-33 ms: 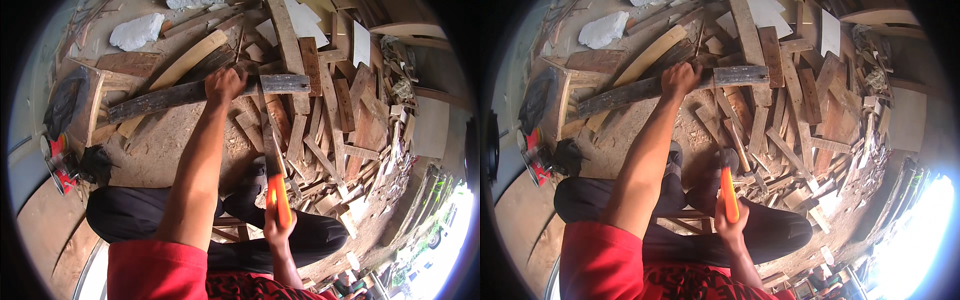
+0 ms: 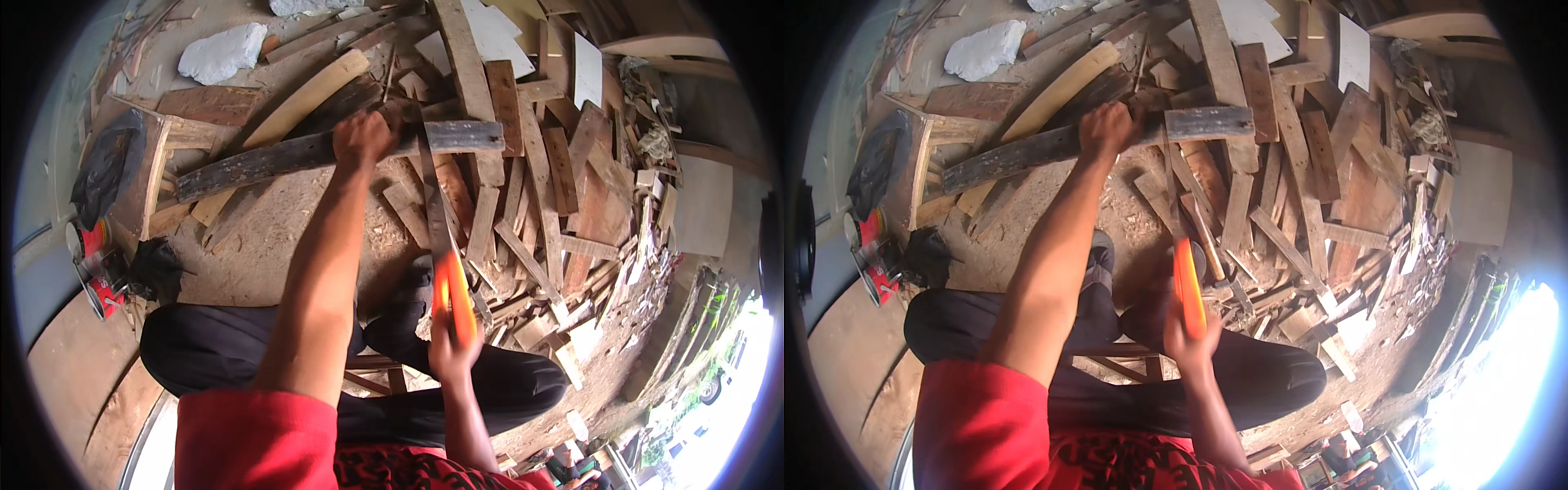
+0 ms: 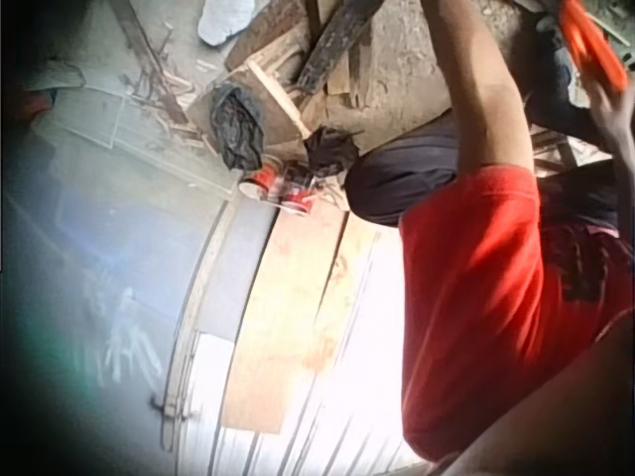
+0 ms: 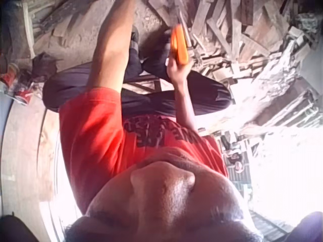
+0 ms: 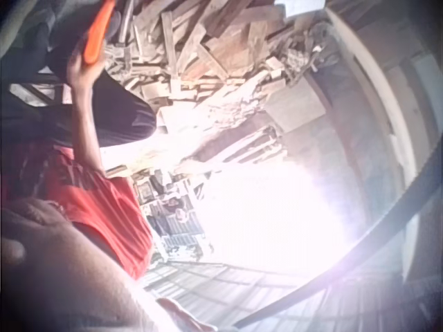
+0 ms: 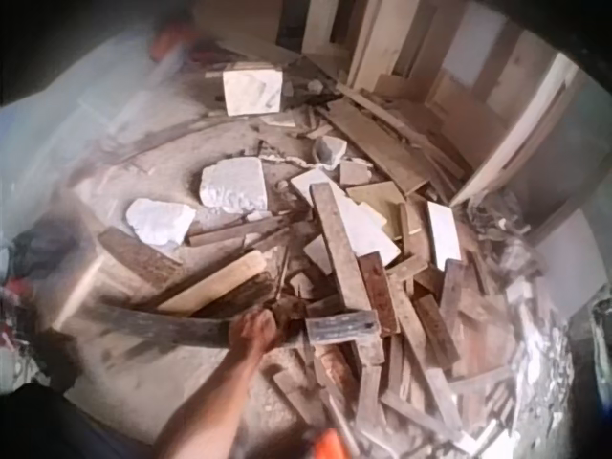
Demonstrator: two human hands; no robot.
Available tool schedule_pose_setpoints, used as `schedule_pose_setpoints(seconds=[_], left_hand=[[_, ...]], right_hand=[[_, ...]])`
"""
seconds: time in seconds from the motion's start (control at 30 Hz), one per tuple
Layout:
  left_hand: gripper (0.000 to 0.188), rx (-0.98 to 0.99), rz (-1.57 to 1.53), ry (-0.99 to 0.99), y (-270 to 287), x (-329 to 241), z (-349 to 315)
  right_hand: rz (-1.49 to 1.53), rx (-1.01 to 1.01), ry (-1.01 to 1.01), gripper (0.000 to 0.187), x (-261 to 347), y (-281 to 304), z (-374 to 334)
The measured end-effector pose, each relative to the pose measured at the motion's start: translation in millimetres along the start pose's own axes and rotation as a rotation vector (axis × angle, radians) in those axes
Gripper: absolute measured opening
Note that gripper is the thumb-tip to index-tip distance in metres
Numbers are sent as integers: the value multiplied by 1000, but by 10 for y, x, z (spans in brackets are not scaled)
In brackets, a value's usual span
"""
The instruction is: The person sits on the floor and uses a hammer to repeatedly strike a piece of wood, breaking it into smaller pieces. The person then uses a saw to cut another piece of wood.
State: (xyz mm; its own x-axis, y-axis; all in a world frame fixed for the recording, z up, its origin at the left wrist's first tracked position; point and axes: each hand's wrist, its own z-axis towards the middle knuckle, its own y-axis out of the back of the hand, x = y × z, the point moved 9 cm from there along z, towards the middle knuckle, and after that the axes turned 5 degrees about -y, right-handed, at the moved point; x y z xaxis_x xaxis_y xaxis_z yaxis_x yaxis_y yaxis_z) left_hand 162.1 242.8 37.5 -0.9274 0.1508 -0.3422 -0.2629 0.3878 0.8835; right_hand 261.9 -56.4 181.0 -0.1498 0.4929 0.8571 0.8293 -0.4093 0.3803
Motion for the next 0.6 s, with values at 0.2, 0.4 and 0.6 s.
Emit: schedule_pose_setpoints(seconds=[0.2,0.4,0.6], left_hand=[[56,-37,-7,-98,98,-121,112],[59,-70,52,-23,61,12,6],[61,-32,28,-31,40,18,61]], right_hand=[[-4,-93,146,13,258,-552,1247],[-54,55,-17,12,-194,310,-696],[-51,-52,36,11,-163,-332,708]])
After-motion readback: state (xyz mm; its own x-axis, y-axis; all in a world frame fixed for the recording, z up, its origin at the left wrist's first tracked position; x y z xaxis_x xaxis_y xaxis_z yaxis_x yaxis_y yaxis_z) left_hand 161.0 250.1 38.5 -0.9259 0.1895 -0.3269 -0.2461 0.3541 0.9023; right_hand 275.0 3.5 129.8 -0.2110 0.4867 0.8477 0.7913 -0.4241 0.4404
